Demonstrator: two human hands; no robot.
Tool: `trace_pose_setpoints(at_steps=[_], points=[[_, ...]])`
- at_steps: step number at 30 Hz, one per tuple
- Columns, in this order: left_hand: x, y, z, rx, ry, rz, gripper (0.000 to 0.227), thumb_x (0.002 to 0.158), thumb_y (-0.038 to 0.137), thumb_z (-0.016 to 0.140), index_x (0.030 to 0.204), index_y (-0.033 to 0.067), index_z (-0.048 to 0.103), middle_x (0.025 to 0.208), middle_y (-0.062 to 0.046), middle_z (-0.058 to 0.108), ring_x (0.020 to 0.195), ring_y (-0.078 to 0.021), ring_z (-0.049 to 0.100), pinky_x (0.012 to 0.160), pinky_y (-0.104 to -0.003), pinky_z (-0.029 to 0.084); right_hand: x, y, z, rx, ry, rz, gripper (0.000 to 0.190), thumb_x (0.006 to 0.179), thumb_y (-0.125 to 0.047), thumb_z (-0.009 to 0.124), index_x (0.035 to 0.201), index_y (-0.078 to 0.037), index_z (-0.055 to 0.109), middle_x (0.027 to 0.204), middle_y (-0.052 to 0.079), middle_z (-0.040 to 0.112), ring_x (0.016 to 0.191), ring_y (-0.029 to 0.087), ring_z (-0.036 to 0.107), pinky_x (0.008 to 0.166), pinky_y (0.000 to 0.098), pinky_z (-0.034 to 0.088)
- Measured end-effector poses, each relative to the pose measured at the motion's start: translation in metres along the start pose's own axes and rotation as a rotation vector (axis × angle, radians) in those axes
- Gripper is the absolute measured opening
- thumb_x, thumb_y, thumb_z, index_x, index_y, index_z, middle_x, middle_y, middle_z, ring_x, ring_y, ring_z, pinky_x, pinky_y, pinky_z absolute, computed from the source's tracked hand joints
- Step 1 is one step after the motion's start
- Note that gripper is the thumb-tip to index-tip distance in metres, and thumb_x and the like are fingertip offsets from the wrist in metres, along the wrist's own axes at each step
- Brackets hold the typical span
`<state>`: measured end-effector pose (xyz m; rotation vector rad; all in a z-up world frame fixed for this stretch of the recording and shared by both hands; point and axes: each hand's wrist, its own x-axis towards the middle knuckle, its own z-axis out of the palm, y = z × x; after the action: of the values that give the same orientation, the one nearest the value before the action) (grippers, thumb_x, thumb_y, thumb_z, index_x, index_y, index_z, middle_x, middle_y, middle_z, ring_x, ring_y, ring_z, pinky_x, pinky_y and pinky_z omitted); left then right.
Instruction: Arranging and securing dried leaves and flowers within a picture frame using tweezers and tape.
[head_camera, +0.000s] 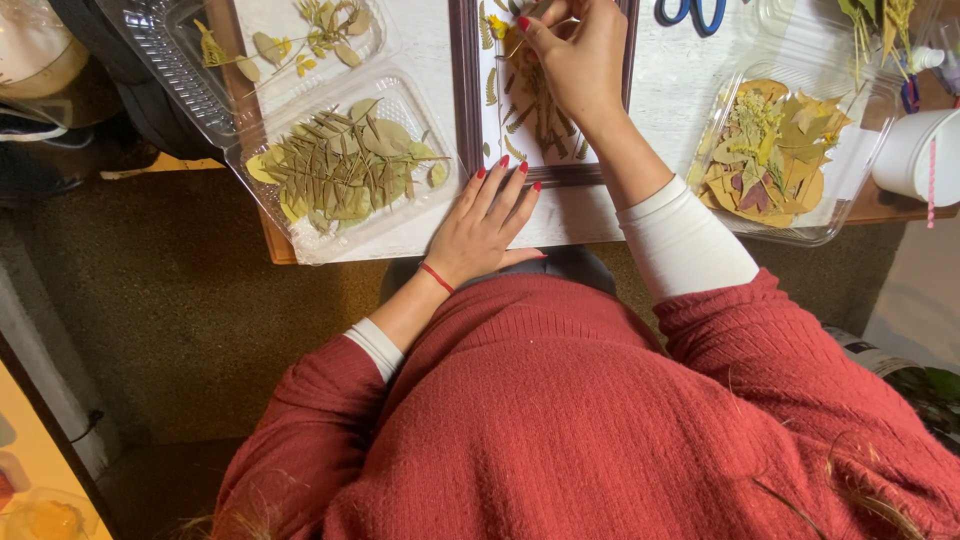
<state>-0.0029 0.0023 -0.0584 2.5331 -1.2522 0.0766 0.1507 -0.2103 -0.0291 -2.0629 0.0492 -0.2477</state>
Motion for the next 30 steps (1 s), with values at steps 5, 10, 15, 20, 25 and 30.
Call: trace_pose_setpoints(at_steps=[5, 10, 15, 20, 25, 30], points=[[0.001, -0.001, -0.002, 0.001, -0.015, 0.0, 0.094, 0.098, 0.08, 0.05, 0.158, 0.0081, 0.04, 0.162, -0.02, 0.034, 0.153, -0.0391, 0.031, 0.128, -0.052, 0.023, 0.002, -0.001, 0.002, -0.011, -0.01, 0.001, 0.022, 0.093, -0.002, 0.085, 0.083, 0.0, 0.066, 0.079, 0.006, 0.073, 0.069, 0.013, 0.074, 0.062, 0.0244, 0.056], [0.0, -0.001, 0.001, -0.02, -0.009, 0.001, 0.095, 0.098, 0.08, 0.05, 0.158, 0.0077, 0.039, 0.163, -0.021, 0.033, 0.153, -0.0395, 0.03, 0.128, -0.052, 0.024, 0.002, 0.0, 0.002, -0.004, -0.014, -0.002, 0.021, 0.093, -0.001, 0.084, 0.084, 0.0, 0.066, 0.08, 0.006, 0.073, 0.071, 0.013, 0.075, 0.063, 0.0245, 0.057], [0.0, -0.001, 0.004, -0.042, -0.009, 0.002, 0.095, 0.098, 0.08, 0.05, 0.159, 0.0081, 0.036, 0.163, -0.021, 0.031, 0.153, -0.0398, 0.029, 0.128, -0.052, 0.025, 0.002, 0.001, 0.0, -0.001, -0.036, -0.031, 0.02, 0.095, -0.001, 0.084, 0.085, 0.001, 0.067, 0.082, 0.007, 0.074, 0.073, 0.014, 0.077, 0.064, 0.0249, 0.058], [-0.001, -0.001, 0.006, -0.054, -0.007, 0.001, 0.097, 0.098, 0.081, 0.049, 0.16, 0.0077, 0.033, 0.163, -0.022, 0.03, 0.153, -0.0406, 0.028, 0.128, -0.053, 0.025, 0.003, -0.002, 0.0, -0.013, -0.062, -0.015, 0.019, 0.094, 0.0, 0.085, 0.085, 0.001, 0.068, 0.081, 0.008, 0.075, 0.073, 0.016, 0.077, 0.065, 0.0271, 0.059], [-0.001, -0.001, 0.002, -0.028, -0.002, 0.003, 0.096, 0.1, 0.08, 0.049, 0.16, 0.0067, 0.035, 0.165, -0.022, 0.03, 0.154, -0.0407, 0.028, 0.129, -0.052, 0.024, 0.003, -0.004, 0.001, 0.015, -0.082, -0.011, 0.017, 0.095, 0.001, 0.083, 0.087, 0.001, 0.068, 0.083, 0.007, 0.074, 0.075, 0.016, 0.079, 0.067, 0.0266, 0.061], [-0.001, 0.0, 0.001, -0.015, 0.005, -0.001, 0.096, 0.099, 0.08, 0.049, 0.16, 0.0071, 0.038, 0.165, -0.021, 0.031, 0.154, -0.0396, 0.028, 0.129, -0.051, 0.023, 0.004, -0.014, -0.003, 0.018, -0.106, -0.054, 0.013, 0.098, 0.002, 0.082, 0.092, 0.001, 0.07, 0.087, 0.006, 0.075, 0.079, 0.015, 0.079, 0.07, 0.0267, 0.063]])
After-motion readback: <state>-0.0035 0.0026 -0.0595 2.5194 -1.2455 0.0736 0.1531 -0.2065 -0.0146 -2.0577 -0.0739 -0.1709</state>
